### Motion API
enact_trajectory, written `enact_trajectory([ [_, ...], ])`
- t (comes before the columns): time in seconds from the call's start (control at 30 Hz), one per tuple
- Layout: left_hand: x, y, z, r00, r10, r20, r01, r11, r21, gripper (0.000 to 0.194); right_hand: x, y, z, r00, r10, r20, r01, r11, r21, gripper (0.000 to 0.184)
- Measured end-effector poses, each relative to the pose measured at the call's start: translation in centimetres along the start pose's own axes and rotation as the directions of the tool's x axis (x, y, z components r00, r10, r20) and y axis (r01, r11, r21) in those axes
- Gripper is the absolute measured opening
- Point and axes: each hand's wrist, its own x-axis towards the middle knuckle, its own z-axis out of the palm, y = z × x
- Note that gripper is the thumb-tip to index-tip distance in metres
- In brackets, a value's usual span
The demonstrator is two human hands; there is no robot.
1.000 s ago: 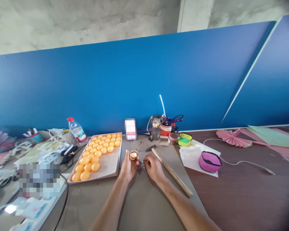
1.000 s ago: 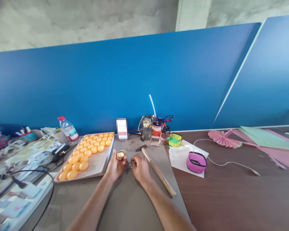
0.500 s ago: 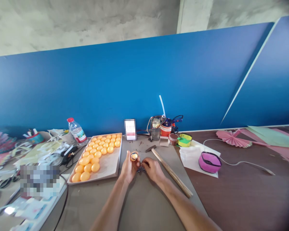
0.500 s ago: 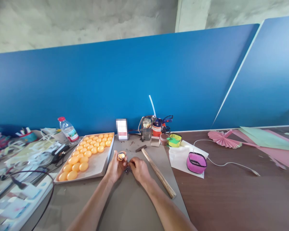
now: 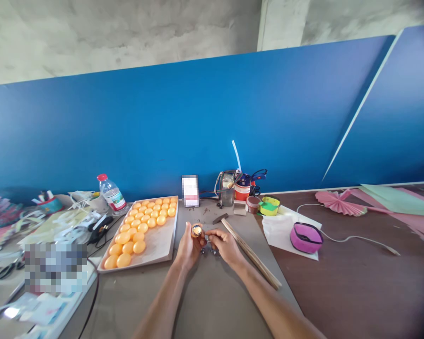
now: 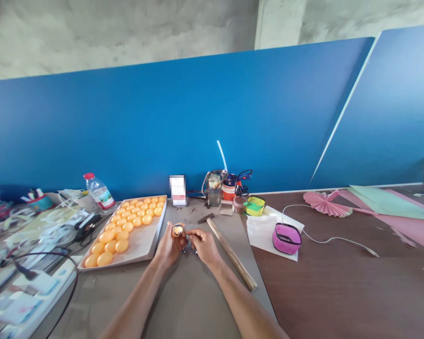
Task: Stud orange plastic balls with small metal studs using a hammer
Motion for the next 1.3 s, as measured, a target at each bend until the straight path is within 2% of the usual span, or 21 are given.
enact_trajectory([
  [0.13,-0.3,-0.1,0.6,1.0,-0.011,0.029,0.009,0.998,0.059,0.042,-0.2,-0.5,0.3,0.999,0.029,-0.02,-0.023,0.964,0.265,0.015],
  [0.27,-0.3,-0.4,0.6,0.998,-0.03,0.057,0.023,0.994,0.11,0.046,-0.2,-0.6,0.3,0.999,0.037,0.014,-0.04,0.943,0.331,0.018],
  [0.37,-0.2,-0.6,0.3,0.997,-0.034,0.073,0.025,0.992,0.121,0.047,-0.1,-0.3,0.2,0.998,0.049,0.036,-0.058,0.932,0.357,0.016],
  [0.53,-0.2,-0.6,0.4,0.994,-0.05,0.096,0.038,0.991,0.129,0.047,-0.2,-0.7,0.1,0.999,0.02,-0.037,-0.008,0.953,0.303,0.013],
  [0.67,-0.5,-0.6,0.8,0.993,-0.065,0.096,0.051,0.989,0.136,0.045,-0.3,-1.1,0.3,0.999,-0.033,0.042,0.016,0.937,0.349,0.014],
  [0.93,-0.4,-1.0,0.8,0.996,-0.04,0.083,0.029,0.991,0.13,0.045,-0.3,-0.8,0.4,0.995,0.013,0.097,-0.047,0.932,0.359,0.017],
  [1.1,-0.2,-1.3,0.4,0.996,0.002,0.093,-0.019,0.983,0.18,0.047,-0.3,-0.7,0.1,0.989,0.075,0.124,-0.116,0.923,0.368,0.022],
  [1.3,-0.2,-1.5,0.1,0.994,0.024,0.105,-0.048,0.972,0.23,0.049,-0.2,-0.8,-0.1,0.98,0.077,0.182,-0.14,0.92,0.365,0.024],
])
